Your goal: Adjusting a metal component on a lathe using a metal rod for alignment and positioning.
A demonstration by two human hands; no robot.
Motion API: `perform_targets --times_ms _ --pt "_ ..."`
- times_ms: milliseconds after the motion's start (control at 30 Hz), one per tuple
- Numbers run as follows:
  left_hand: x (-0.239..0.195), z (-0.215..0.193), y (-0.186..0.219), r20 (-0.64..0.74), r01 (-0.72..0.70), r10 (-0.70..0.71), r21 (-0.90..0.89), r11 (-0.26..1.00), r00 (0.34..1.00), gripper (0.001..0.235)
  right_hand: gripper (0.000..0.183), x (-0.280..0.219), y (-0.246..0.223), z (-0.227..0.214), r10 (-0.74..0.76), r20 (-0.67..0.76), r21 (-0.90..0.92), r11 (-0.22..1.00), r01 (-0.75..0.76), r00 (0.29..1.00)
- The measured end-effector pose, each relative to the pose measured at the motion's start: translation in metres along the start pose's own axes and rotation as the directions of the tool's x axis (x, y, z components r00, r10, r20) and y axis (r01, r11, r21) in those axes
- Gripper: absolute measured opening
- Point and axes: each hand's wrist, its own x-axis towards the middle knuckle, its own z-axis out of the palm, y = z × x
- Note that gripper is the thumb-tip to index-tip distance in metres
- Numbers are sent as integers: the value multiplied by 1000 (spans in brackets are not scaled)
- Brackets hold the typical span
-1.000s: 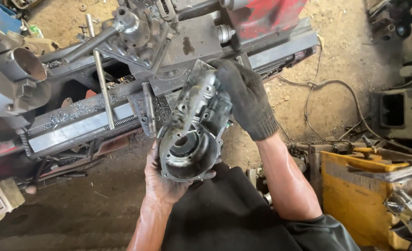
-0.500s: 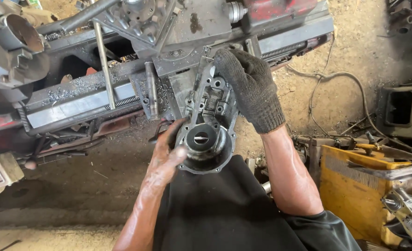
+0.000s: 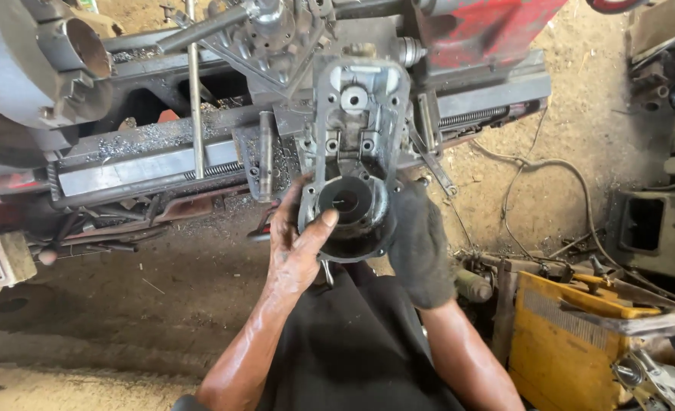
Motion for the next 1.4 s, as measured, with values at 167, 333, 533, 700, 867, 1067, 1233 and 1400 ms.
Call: perform_targets --times_ms 167,333,533,700,867,1067,1233,1400 --pt "8 -1 37 68 -38 33 80 996 997 63 56 26 -12 3 138 -86 81 988 -132 987" --pt "16 -6 76 141 -185 139 400 898 980 59 50 43 -24 -8 240 -148 213 955 -206 959" --pt "14 1 89 79 -257 248 439 861 965 63 47 76 -41 -20 349 -224 405 882 -239 910" --pt "16 -4 69 52 -357 379 471 807 924 58 49 91 -63 -30 470 -254 583 772 -254 845" --pt "16 2 70 8 -407 433 354 842 901 71 59 104 -79 -44 573 -262 615 719 -323 776" --pt "17 2 69 -18 -513 543 306 802 839 66 41 100 -79 -49 456 -362 402 863 -305 813" --pt "12 4 64 -43 -498 540 329 802 841 67 65 101 -92 -62 644 -211 645 657 -390 735" --pt "7 8 68 -28 -511 541 293 808 841 66 61 95 -90 -60 672 -188 711 596 -372 716"
